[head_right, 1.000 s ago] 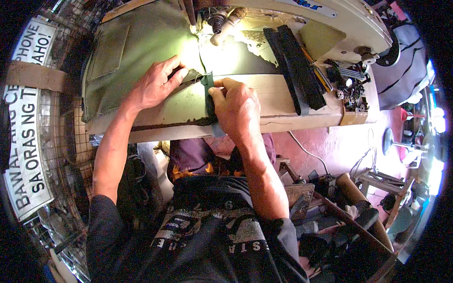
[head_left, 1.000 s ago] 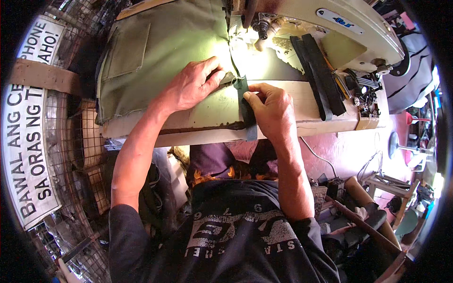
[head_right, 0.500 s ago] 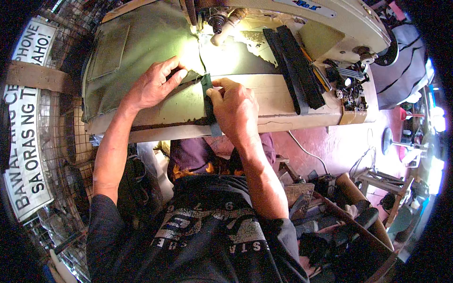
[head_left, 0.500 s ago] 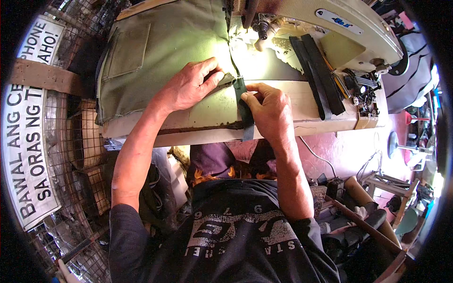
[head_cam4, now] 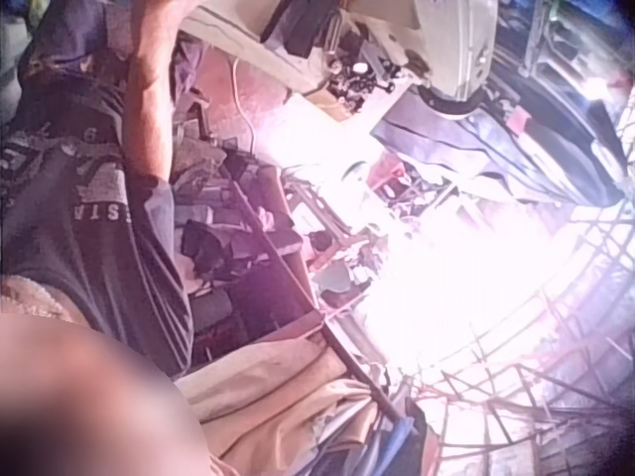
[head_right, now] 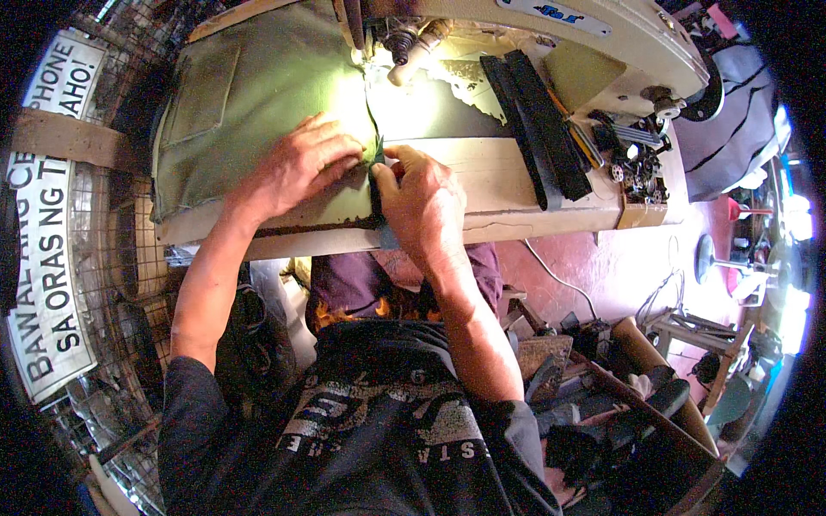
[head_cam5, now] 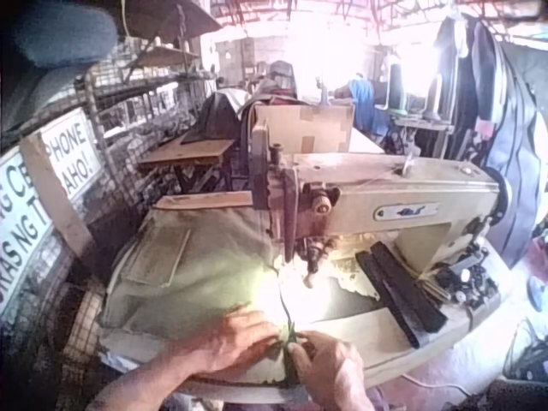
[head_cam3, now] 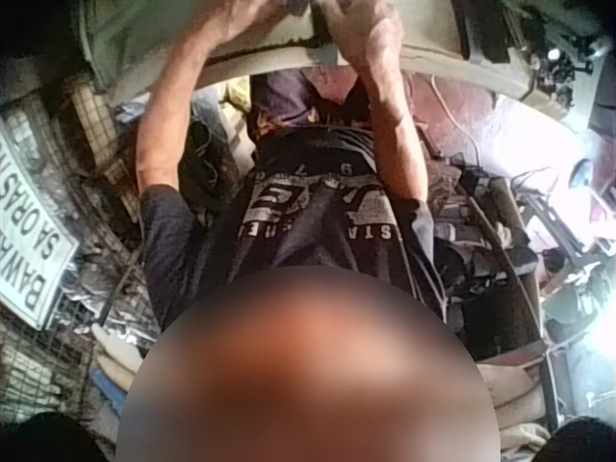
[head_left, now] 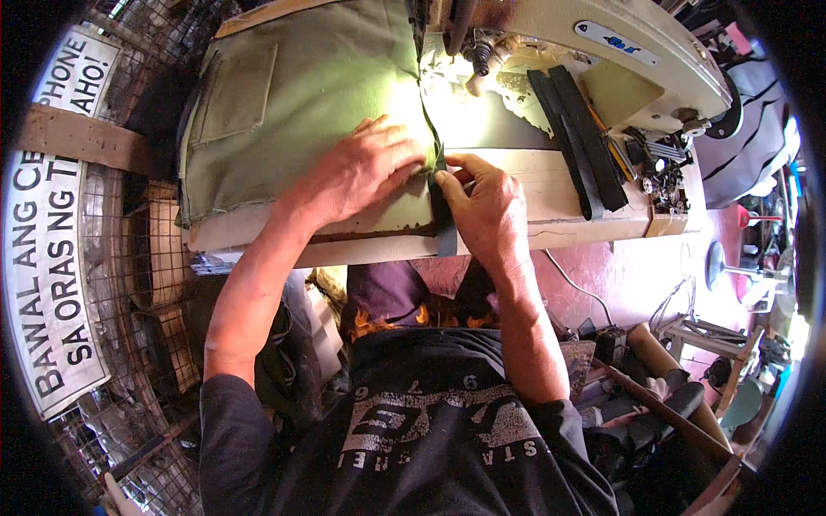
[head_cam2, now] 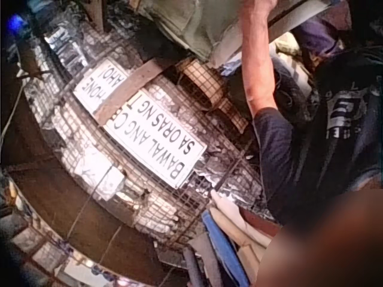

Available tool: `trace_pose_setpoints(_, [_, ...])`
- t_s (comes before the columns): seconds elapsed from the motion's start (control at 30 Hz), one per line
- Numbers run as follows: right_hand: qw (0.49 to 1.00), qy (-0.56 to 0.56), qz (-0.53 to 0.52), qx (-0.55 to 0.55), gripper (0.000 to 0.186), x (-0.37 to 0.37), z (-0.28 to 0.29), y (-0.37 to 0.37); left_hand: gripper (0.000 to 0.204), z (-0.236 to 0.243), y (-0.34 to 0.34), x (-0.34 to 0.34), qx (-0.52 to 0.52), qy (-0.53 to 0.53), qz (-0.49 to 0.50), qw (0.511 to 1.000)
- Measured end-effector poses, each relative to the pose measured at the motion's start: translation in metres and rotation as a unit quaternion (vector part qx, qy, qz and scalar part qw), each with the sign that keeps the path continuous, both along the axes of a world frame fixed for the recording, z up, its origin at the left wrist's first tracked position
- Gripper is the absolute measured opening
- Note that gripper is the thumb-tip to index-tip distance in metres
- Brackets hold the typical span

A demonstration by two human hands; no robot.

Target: Sewing a strap onto a leather bag using an industrial sewing machine.

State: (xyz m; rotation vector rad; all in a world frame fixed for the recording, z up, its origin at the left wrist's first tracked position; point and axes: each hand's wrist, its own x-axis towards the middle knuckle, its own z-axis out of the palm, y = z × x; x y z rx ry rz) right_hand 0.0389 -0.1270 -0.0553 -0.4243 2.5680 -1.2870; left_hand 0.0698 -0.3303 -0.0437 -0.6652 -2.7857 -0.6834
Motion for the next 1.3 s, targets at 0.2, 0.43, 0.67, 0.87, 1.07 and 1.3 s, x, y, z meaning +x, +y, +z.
trace_pose_setpoints(0.2, [0.991,0.129,0.018,-0.038,0.021,0.003,-0.009,-0.007,0.023,-0.008,-0.002,0.013,-0.031,0.045,-0.026,0.998])
trace_pose_setpoints(0.43, [0.975,0.217,0.039,0.029,0.009,0.013,-0.004,-0.015,0.028,-0.014,-0.003,0.014,-0.039,0.055,-0.021,0.998])
trace_pose_setpoints(0.67, [0.956,0.268,0.065,0.103,0.012,0.020,-0.004,-0.020,0.030,-0.013,-0.017,0.003,0.078,-0.059,-0.010,0.995])
trace_pose_setpoints(0.87, [0.929,0.302,0.110,0.182,0.019,0.024,-0.001,-0.019,0.033,-0.021,-0.015,-0.012,-0.070,0.098,0.011,0.993])
trace_pose_setpoints(1.07, [0.928,0.307,0.122,0.172,0.029,0.023,-0.001,-0.017,0.035,-0.023,-0.016,-0.012,-0.075,0.093,-0.013,0.993])
trace_pose_setpoints(1.3, [0.930,0.306,0.121,0.164,0.032,0.021,-0.001,-0.017,0.041,-0.020,-0.022,-0.009,-0.059,0.068,-0.048,0.995])
